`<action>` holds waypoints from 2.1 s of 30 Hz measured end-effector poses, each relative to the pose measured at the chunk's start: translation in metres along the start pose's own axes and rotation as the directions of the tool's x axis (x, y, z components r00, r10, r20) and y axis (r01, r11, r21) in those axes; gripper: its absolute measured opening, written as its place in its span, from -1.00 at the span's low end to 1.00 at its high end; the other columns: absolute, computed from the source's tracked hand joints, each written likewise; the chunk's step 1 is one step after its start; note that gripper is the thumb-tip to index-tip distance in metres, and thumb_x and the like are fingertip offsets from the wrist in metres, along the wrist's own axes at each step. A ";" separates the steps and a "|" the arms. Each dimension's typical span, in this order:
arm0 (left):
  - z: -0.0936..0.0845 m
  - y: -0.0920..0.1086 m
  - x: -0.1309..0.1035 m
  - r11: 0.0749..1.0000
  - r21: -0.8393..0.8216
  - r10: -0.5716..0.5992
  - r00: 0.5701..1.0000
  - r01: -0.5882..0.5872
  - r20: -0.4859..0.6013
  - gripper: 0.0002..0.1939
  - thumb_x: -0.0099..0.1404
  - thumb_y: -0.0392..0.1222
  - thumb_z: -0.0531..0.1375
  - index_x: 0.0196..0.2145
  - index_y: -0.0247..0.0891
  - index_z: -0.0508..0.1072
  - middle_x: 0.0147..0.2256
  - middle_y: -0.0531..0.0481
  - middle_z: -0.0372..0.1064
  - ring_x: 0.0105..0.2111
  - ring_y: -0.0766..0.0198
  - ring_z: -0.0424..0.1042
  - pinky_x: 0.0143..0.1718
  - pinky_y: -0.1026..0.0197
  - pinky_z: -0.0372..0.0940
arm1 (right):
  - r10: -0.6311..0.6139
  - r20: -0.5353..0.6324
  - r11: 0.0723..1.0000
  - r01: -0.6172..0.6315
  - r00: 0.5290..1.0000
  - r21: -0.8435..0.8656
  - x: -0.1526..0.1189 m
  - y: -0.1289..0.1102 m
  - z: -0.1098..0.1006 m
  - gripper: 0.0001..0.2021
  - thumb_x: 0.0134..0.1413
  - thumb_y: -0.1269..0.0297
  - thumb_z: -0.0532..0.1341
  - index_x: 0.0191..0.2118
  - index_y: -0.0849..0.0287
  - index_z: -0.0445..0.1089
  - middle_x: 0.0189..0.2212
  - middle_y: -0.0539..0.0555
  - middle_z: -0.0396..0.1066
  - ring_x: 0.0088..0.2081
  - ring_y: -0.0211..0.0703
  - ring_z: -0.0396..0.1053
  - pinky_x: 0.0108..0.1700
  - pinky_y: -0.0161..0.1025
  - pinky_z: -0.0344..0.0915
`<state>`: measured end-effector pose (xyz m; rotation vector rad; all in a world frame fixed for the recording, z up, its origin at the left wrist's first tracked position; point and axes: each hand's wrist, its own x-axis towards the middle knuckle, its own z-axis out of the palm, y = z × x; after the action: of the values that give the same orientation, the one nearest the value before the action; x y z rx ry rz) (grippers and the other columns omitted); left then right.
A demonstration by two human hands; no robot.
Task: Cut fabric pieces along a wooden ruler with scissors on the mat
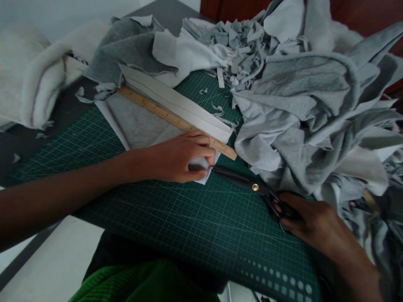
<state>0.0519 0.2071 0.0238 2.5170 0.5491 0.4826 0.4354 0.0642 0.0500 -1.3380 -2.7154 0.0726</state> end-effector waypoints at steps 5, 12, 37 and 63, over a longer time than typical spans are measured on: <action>-0.001 0.000 0.000 1.000 -0.008 0.008 1.000 -0.008 -0.003 -0.92 0.40 -0.26 0.33 -0.15 -0.21 0.53 -0.13 -0.07 0.48 0.03 0.05 0.42 0.17 0.08 0.21 | -0.068 -0.002 0.997 0.068 0.998 -0.041 0.002 -0.002 -0.002 -0.77 0.34 0.49 0.10 -0.05 0.22 0.48 -0.42 0.05 0.65 -0.53 -0.12 0.63 -0.52 -0.28 0.41; -0.001 0.000 0.001 1.000 -0.010 0.008 1.000 -0.008 -0.005 -0.93 0.40 -0.26 0.33 -0.16 -0.22 0.54 -0.14 -0.08 0.48 0.02 0.04 0.43 0.14 0.07 0.22 | -0.067 -0.027 0.997 0.066 0.997 -0.051 0.005 -0.007 -0.004 -0.75 0.40 0.49 0.05 -0.05 0.24 0.48 -0.39 0.10 0.68 -0.49 -0.11 0.66 -0.47 -0.30 0.46; -0.001 0.001 0.000 1.000 -0.018 -0.007 1.000 0.007 -0.002 -0.92 0.38 -0.27 0.33 -0.16 -0.22 0.55 -0.11 -0.10 0.47 0.02 0.01 0.42 0.15 0.05 0.21 | 0.072 0.008 0.996 -0.072 0.997 0.053 0.001 -0.002 -0.003 -0.69 0.13 0.45 0.13 -0.09 0.16 0.56 -0.41 0.05 0.68 -0.53 -0.10 0.63 -0.51 -0.30 0.46; 0.001 -0.001 0.000 1.000 0.013 0.007 1.000 -0.007 0.005 -0.91 0.41 -0.20 0.31 -0.14 -0.20 0.54 -0.12 -0.09 0.49 0.05 0.02 0.43 0.15 0.07 0.22 | 0.112 0.107 0.981 -0.127 0.988 0.147 0.008 -0.009 -0.011 -0.75 0.15 0.46 0.16 -0.17 0.14 0.58 -0.45 0.03 0.65 -0.51 -0.11 0.61 -0.49 -0.32 0.42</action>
<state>0.0519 0.2077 0.0228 2.5328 0.5439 0.4765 0.4249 0.0651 0.0620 -1.4867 -2.6410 0.3604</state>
